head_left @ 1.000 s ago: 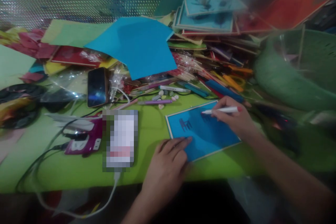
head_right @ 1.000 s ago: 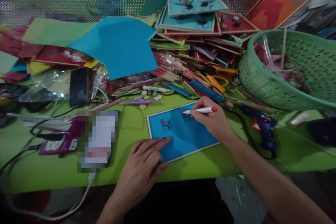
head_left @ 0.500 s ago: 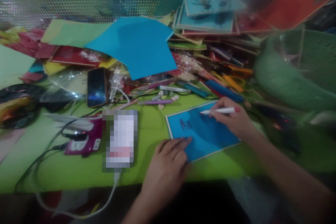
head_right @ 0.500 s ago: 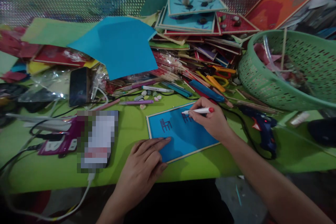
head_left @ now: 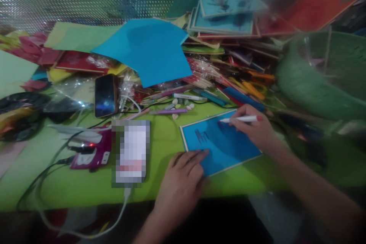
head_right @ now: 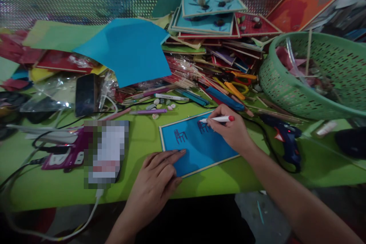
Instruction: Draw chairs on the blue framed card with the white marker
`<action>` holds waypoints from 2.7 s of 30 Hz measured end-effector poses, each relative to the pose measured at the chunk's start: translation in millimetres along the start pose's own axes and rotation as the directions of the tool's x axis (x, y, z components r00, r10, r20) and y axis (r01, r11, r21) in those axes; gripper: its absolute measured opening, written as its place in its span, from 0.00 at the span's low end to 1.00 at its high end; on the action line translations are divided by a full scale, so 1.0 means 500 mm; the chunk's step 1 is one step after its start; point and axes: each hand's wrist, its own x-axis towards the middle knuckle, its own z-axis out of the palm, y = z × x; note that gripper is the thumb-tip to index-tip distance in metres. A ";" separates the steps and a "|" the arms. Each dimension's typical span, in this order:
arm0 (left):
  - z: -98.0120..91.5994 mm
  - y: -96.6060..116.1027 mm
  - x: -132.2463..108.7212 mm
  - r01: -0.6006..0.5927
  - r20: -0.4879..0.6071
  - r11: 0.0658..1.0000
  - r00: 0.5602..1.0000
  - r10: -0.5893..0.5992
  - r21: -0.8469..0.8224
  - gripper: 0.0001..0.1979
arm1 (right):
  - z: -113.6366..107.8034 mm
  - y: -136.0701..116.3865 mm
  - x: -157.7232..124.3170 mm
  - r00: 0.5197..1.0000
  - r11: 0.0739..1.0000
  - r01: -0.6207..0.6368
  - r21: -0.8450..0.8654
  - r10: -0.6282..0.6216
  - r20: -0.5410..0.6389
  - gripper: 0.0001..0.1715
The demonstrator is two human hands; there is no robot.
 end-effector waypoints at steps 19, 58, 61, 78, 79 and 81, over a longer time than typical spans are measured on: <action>-0.001 0.000 0.001 -0.003 -0.017 1.000 1.000 0.003 0.005 0.07 | -0.011 -0.001 0.004 0.998 0.996 -0.003 0.094 0.009 -0.067 0.09; -0.018 -0.050 0.069 0.477 -0.268 0.873 0.858 -0.437 0.103 0.11 | -0.053 -0.021 -0.026 0.935 0.839 0.273 0.471 -0.117 -0.334 0.03; -0.021 -0.073 0.098 0.520 -0.297 0.840 0.835 -0.463 0.151 0.03 | -0.058 -0.024 -0.028 0.937 0.855 0.264 0.447 -0.118 -0.328 0.04; -0.003 -0.064 0.068 0.422 -0.378 0.885 0.865 -0.329 0.196 0.07 | -0.067 -0.006 -0.003 0.902 0.873 0.340 0.350 -0.197 -0.385 0.09; -0.003 -0.064 0.066 0.402 -0.374 0.896 0.873 -0.314 0.187 0.07 | -0.067 -0.006 -0.003 0.903 0.877 0.337 0.343 -0.198 -0.382 0.08; -0.003 -0.061 0.059 0.350 -0.353 0.922 0.894 -0.276 0.167 0.05 | -0.068 -0.007 -0.004 0.906 0.885 0.330 0.329 -0.198 -0.375 0.08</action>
